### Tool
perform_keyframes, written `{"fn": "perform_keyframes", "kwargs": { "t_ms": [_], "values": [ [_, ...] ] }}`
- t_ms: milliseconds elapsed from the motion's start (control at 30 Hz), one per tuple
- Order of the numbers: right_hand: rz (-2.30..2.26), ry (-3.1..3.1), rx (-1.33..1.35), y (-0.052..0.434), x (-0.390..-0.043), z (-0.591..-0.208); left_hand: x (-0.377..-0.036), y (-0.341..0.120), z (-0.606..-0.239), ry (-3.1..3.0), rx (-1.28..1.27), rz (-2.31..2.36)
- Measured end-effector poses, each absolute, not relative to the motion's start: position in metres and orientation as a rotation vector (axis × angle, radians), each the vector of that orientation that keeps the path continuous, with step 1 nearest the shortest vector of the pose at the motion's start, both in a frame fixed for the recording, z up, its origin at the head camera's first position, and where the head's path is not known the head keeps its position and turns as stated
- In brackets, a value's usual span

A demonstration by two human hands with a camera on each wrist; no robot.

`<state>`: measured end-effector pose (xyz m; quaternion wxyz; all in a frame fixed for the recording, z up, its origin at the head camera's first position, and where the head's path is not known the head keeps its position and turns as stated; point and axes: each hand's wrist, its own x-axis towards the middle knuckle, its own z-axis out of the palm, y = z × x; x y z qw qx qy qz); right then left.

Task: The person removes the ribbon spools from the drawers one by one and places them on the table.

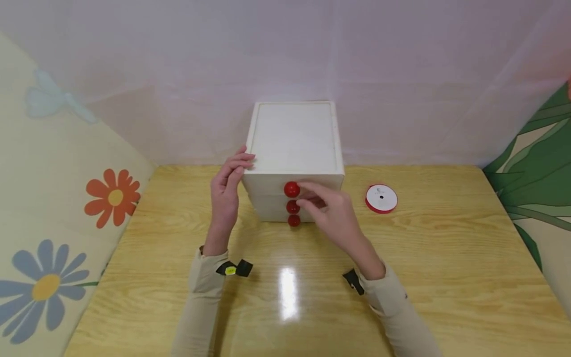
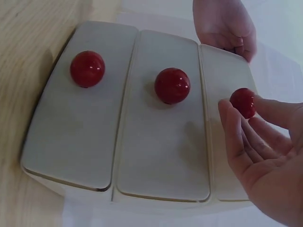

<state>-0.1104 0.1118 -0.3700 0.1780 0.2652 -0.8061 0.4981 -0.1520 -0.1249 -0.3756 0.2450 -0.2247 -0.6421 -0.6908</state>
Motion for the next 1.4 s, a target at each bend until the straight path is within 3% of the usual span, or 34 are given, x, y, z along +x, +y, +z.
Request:
{"fn": "perform_keyframes", "kwargs": {
  "t_ms": [367, 1400],
  "values": [
    [1.413, -2.497, 0.597, 0.112, -0.111, -0.381, -0.153, -0.124, -0.375, -1.759, -0.597, -1.883],
    [1.360, -2.515, 0.751, 0.102, -0.119, -0.407, -0.153, -0.123, -0.376, -1.743, -0.602, -1.870]
  ]
}}
